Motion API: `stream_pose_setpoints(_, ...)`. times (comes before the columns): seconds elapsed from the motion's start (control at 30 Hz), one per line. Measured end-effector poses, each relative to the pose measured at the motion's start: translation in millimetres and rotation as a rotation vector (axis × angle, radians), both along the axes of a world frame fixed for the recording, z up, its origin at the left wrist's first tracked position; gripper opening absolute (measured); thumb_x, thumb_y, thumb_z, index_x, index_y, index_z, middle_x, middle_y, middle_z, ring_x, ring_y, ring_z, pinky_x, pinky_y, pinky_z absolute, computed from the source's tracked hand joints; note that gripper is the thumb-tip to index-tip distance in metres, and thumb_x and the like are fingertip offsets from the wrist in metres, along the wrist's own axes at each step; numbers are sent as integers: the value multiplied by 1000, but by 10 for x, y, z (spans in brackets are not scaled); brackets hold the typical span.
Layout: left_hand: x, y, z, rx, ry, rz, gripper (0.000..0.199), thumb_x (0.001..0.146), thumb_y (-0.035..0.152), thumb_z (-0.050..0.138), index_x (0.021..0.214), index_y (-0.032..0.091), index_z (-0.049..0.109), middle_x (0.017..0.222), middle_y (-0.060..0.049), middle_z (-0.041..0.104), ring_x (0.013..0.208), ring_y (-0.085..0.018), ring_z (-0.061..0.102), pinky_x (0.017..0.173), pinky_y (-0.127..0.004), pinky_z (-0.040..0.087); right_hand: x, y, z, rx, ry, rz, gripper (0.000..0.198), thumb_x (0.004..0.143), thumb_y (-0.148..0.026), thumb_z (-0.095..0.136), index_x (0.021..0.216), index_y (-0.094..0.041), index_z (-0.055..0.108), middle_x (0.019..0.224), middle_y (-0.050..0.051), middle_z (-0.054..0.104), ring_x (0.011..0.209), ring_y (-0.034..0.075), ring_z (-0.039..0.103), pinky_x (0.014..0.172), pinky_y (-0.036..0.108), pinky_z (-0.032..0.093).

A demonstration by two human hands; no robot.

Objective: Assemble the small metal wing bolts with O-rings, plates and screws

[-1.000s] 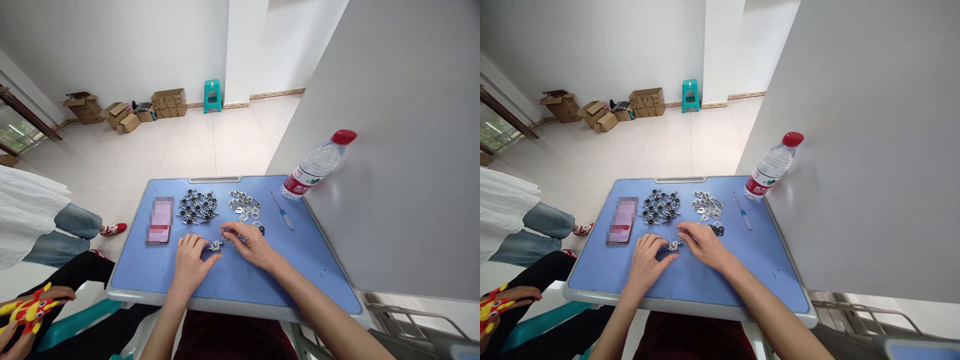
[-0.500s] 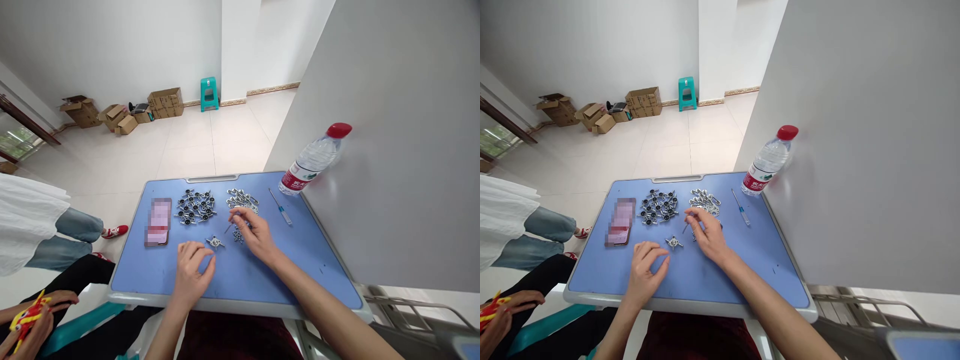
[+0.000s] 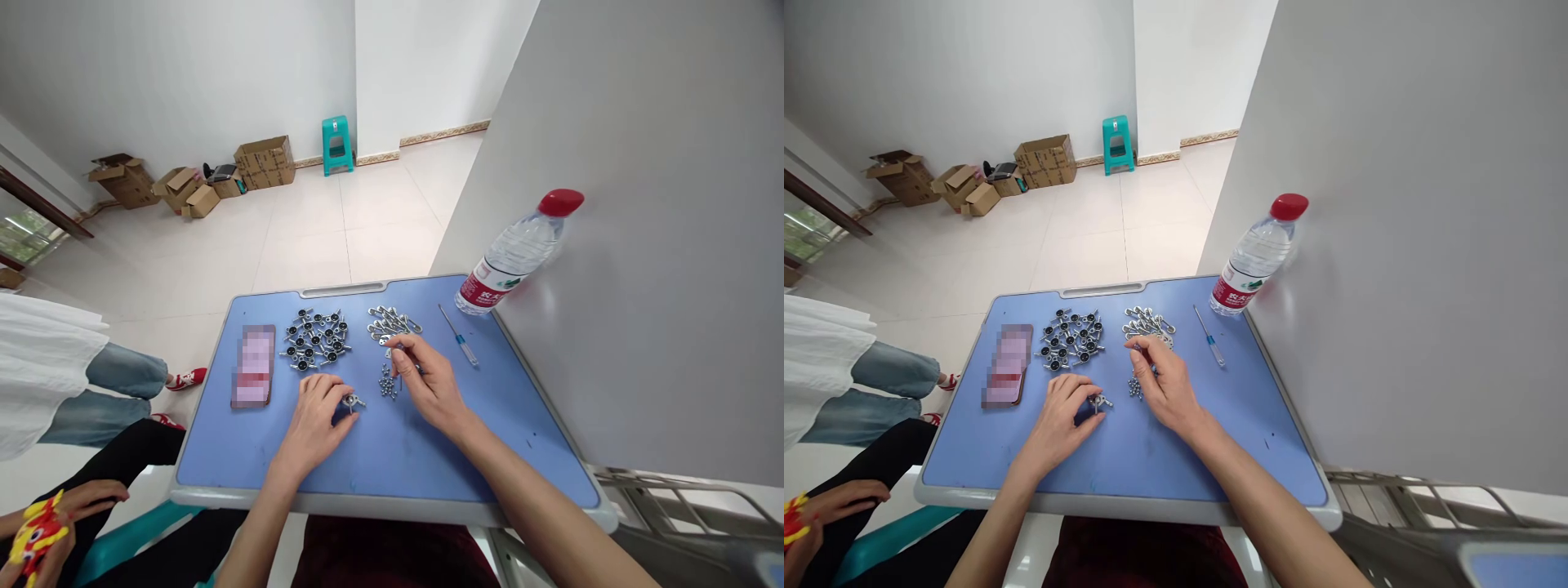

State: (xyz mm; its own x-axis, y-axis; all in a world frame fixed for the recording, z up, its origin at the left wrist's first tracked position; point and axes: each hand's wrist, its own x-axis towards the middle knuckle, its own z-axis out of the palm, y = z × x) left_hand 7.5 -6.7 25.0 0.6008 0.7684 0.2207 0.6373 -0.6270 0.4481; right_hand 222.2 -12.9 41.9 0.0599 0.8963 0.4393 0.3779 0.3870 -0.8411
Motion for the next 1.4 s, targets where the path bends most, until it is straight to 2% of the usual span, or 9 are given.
stream_pose_setpoints(0.3, -13, -10, -18, 31, -1, 28, 21, 90, 16, 60, 110, 21, 58, 106, -5, 61, 100, -23, 53, 89, -40, 40, -5, -20, 42, -1, -80, 11, 18, 98, -25, 40, 104, -19, 56, 75, 0, 55, 64, 14, 54, 62, 26, 44)
stream_pose_setpoints(0.4, -50, -11, -39, 20, 0, 31, 20, 91, 17, 59, 111, 21, 59, 106, -5, 61, 100, -23, 53, 88, -38, 41, -22, -17, 52, -43, -147, 53, 17, 98, -24, 40, 102, -19, 56, 73, 0, 56, 62, 14, 53, 62, 27, 44)
stream_pose_setpoints(0.57, -82, -4, -73, 31, 16, 24, 21, 94, 21, 59, 115, 23, 60, 105, -5, 60, 100, -23, 51, 87, -38, 41, -64, -13, 24, -28, -257, 141, 14, 97, -20, 40, 98, -19, 55, 78, 3, 61, 67, 15, 56, 64, 27, 44)
stream_pose_setpoints(0.9, -46, -7, -98, 64, -13, 34, 17, 98, 24, 52, 110, 22, 64, 101, -5, 62, 96, -22, 53, 85, -37, 42, -48, -20, 36, -35, -308, 156, 14, 97, -19, 42, 99, -19, 55, 81, 4, 62, 70, 16, 58, 63, 27, 43)
stream_pose_setpoints(1.17, -27, -3, -71, 32, -38, 11, 16, 98, 20, 51, 109, 21, 62, 99, -6, 63, 94, -22, 54, 81, -38, 44, -34, -15, 40, -167, -423, 257, 17, 98, -21, 41, 97, -19, 58, 85, 5, 64, 70, 16, 58, 62, 27, 42)
stream_pose_setpoints(1.4, -19, 2, -79, 10, -88, -1, 17, 96, 17, 53, 109, 19, 63, 97, -7, 65, 91, -22, 55, 80, -38, 47, 135, 7, 115, -209, -362, 155, 15, 97, -16, 39, 96, -20, 53, 85, 4, 62, 70, 16, 56, 62, 27, 42)
